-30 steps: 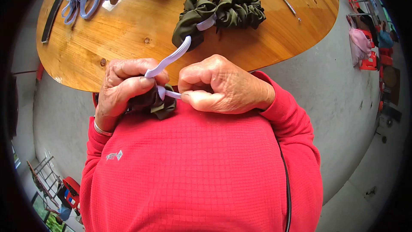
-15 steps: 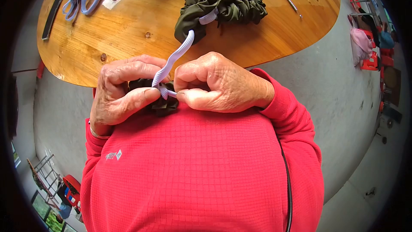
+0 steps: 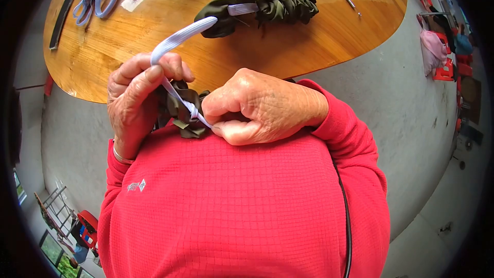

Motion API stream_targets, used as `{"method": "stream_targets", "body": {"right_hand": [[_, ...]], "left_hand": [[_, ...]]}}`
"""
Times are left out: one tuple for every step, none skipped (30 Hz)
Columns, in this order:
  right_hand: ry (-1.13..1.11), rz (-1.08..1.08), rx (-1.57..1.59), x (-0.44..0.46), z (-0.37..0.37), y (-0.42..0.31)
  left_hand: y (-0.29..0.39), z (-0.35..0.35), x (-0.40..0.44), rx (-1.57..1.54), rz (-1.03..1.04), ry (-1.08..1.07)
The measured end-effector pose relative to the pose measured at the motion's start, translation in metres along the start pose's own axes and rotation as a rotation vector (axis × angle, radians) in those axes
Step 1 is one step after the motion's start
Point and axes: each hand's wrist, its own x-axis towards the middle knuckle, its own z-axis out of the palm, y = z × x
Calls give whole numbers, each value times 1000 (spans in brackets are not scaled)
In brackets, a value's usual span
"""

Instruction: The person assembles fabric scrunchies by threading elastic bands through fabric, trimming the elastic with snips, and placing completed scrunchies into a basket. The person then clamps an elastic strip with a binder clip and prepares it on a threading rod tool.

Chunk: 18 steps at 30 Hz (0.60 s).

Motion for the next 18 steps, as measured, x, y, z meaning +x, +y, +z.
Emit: {"method": "stream_targets", "body": {"right_hand": [[-10,-14,-8,0,0,1],[-20,-28,-15,0,1,2],[-23,-42,-13,0,1,3],[-27,-56,-11,0,1,5],[-31,-69,-10,-1,2,7],[-41,-66,-23,0,0,7],[-51,-63,-36,0,-2,7],[-61,-52,-42,-1,-2,8],[-34,-35,-34,1,-2,7],[-6,-19,-25,4,-1,6],[21,0,-11,5,-1,4],[38,-2,-35,6,-2,3],[55,-5,-61,7,-4,1],[71,-2,-79,6,-4,0],[185,-40,-125,2,-5,1],[248,-41,-186,1,-10,-10],[376,-122,-225,1,-11,-10],[505,-211,-273,4,-13,-11]], "left_hand": [[-2,-1,1,-23,27,14],[-5,-2,2,-46,53,28],[-8,-6,3,-120,35,10],[-9,-10,4,-173,29,17],[-10,-13,5,-226,23,26],[-9,-15,7,-274,25,31],[-12,-17,8,-288,22,0],[-10,-15,8,-293,16,7],[-7,-2,7,-292,-49,22],[-4,9,6,-291,-114,37],[-5,5,8,-252,-97,-11],[-8,1,10,-294,-89,-24],[-11,-3,12,-336,-81,-38],[-12,-4,12,-383,-80,-49],[-10,-3,13,-384,-104,-38],[-7,-3,14,-386,-129,-27],[-4,-1,12,-391,-164,-11],[-1,0,13,-366,-172,-37]]}}
